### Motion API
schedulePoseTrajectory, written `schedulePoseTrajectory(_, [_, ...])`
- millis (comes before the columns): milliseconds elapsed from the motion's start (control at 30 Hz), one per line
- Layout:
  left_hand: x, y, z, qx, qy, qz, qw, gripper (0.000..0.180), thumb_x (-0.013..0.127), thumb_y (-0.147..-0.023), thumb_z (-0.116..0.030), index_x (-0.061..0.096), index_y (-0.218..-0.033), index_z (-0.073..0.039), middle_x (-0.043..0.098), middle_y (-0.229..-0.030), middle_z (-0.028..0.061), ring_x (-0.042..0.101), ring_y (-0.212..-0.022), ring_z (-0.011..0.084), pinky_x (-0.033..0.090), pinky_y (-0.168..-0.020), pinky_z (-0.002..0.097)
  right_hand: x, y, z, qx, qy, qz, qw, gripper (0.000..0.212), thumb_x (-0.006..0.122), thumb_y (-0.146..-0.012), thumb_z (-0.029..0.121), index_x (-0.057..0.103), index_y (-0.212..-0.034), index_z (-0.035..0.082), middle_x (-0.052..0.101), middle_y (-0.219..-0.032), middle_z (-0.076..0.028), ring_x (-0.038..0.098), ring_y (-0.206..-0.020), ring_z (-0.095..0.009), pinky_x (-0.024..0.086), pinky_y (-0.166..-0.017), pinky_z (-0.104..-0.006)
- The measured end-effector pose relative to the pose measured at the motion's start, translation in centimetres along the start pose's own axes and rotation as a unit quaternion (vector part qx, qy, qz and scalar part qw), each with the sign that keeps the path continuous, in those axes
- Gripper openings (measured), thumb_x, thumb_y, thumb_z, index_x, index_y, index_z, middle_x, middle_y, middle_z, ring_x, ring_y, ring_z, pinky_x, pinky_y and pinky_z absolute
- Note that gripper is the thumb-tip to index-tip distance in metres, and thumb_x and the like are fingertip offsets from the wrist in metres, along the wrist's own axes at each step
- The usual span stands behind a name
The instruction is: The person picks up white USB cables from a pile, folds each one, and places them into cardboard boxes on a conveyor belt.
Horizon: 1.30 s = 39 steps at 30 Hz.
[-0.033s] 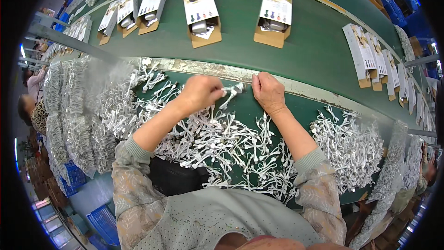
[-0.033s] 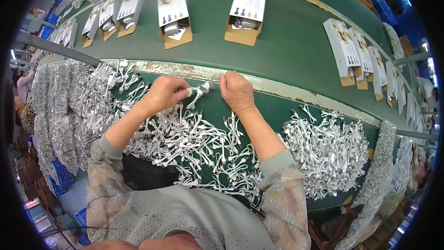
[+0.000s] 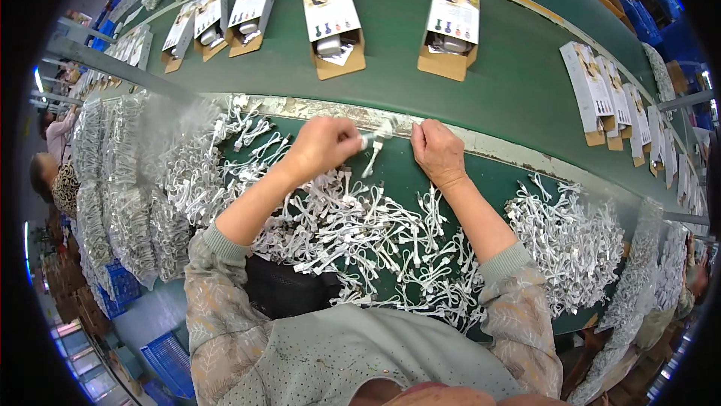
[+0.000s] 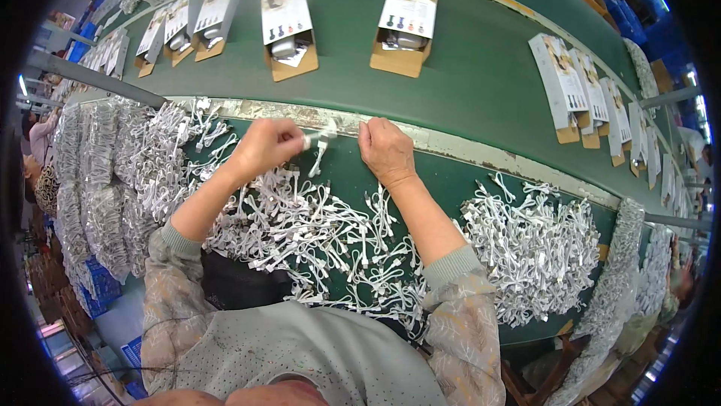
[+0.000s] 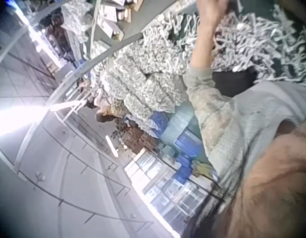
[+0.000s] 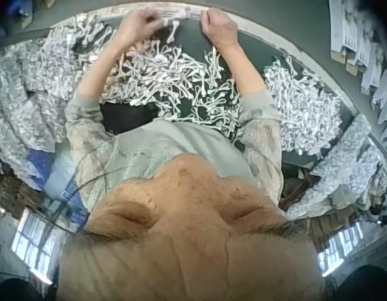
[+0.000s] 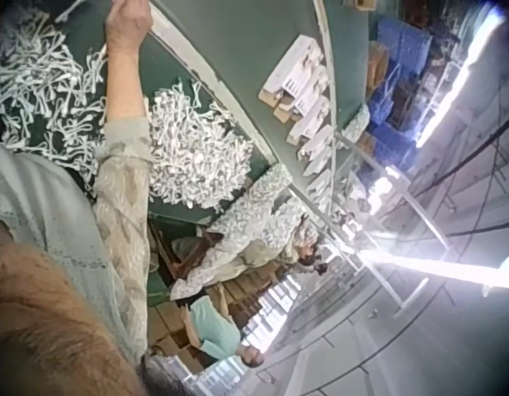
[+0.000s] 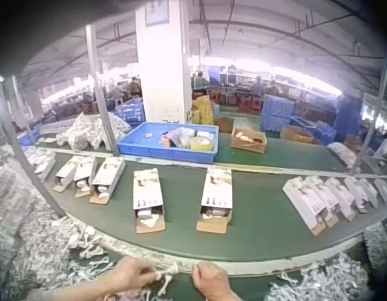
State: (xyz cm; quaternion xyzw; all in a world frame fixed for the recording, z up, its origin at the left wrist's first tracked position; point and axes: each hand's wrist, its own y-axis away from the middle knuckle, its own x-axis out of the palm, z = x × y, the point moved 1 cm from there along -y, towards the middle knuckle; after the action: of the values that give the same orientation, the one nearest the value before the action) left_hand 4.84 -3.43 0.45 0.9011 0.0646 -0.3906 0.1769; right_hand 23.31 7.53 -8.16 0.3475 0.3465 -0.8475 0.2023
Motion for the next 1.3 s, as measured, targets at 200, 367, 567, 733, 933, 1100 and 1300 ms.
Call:
schedulePoseTrajectory(200, [0.6,-7.8,2.4,-0.138,0.279,-0.193,0.931,0.017,0.062,-0.076,-0.013,0.061,-0.07,0.002,0.062,-0.06,0.0066,0.062,-0.053,0.0131,0.05,-0.049,0.025,-0.2,-0.1,0.3,-0.012,-0.001,0.006,1.0,0.017,0.06,-0.08,0.013,0.049,-0.069,0.005,0.052,-0.063,-0.011,0.056,-0.058,-0.029,0.045,-0.052,-0.0379])
schedulePoseTrajectory(367, [2.7,-13.8,1.9,-0.157,0.544,-0.225,0.793,0.009,0.058,-0.08,-0.002,0.06,-0.082,0.007,0.065,-0.077,0.0156,0.065,-0.064,0.0199,0.053,-0.053,0.0246,0.2,-0.2,0.7,-0.007,-0.015,0.011,1.0,0.017,0.06,-0.08,0.013,0.049,-0.069,0.005,0.052,-0.063,-0.012,0.056,-0.057,-0.03,0.045,-0.051,-0.0386])
schedulePoseTrajectory(567, [0.4,-7.0,0.3,0.119,-0.01,-0.05,0.992,0.03,0.047,-0.076,0.001,0.062,-0.102,-0.004,0.064,-0.095,0.0161,0.062,-0.086,0.0312,0.048,-0.08,0.0391,-0.2,-0.3,0.1,-0.004,-0.012,0.007,1.0,0.017,0.06,-0.08,0.014,0.049,-0.069,0.006,0.052,-0.063,-0.011,0.056,-0.058,-0.03,0.045,-0.051,-0.0386])
schedulePoseTrajectory(733, [0.2,-0.1,2.7,0.176,-0.218,-0.001,0.96,0.017,0.061,-0.072,-0.004,0.063,-0.089,-0.006,0.059,-0.092,0.012,0.057,-0.092,0.0316,0.048,-0.076,0.0411,-0.2,-0.5,0.2,-0.007,-0.004,0.011,1.0,0.018,0.06,-0.08,0.014,0.049,-0.069,0.005,0.053,-0.064,-0.012,0.056,-0.059,-0.03,0.045,-0.052,-0.0386])
schedulePoseTrajectory(933, [-1.4,-1.4,4.4,0.029,-0.094,-0.117,0.988,0.009,0.06,-0.073,-0.013,0.061,-0.071,-0.004,0.062,-0.067,0.0154,0.061,-0.067,0.0346,0.049,-0.064,0.0423,-0.2,-0.1,0.0,-0.008,-0.005,0.004,1.0,0.018,0.06,-0.08,0.013,0.049,-0.07,0.005,0.053,-0.065,-0.012,0.057,-0.061,-0.03,0.045,-0.053,-0.0387])
schedulePoseTrajectory(1100, [-4.8,-8.0,6.4,-0.118,-0.013,-0.229,0.966,0.015,0.063,-0.069,-0.017,0.068,-0.075,-0.005,0.065,-0.069,0.0151,0.065,-0.067,0.0312,0.051,-0.07,0.0391,-0.3,-0.2,0.4,-0.011,-0.005,0.011,1.0,0.018,0.061,-0.08,0.013,0.049,-0.07,0.004,0.053,-0.064,-0.012,0.056,-0.059,-0.03,0.045,-0.052,-0.0388])
schedulePoseTrajectory(1300, [-5.0,-16.9,8.9,-0.278,0.006,-0.291,0.915,0.023,0.064,-0.069,-0.018,0.067,-0.077,0.003,0.067,-0.082,0.0201,0.065,-0.087,0.0312,0.051,-0.08,0.0388,-0.2,-0.3,0.6,-0.008,-0.008,0.008,1.0,0.017,0.06,-0.08,0.013,0.049,-0.07,0.005,0.053,-0.064,-0.012,0.056,-0.059,-0.03,0.045,-0.052,-0.0389])
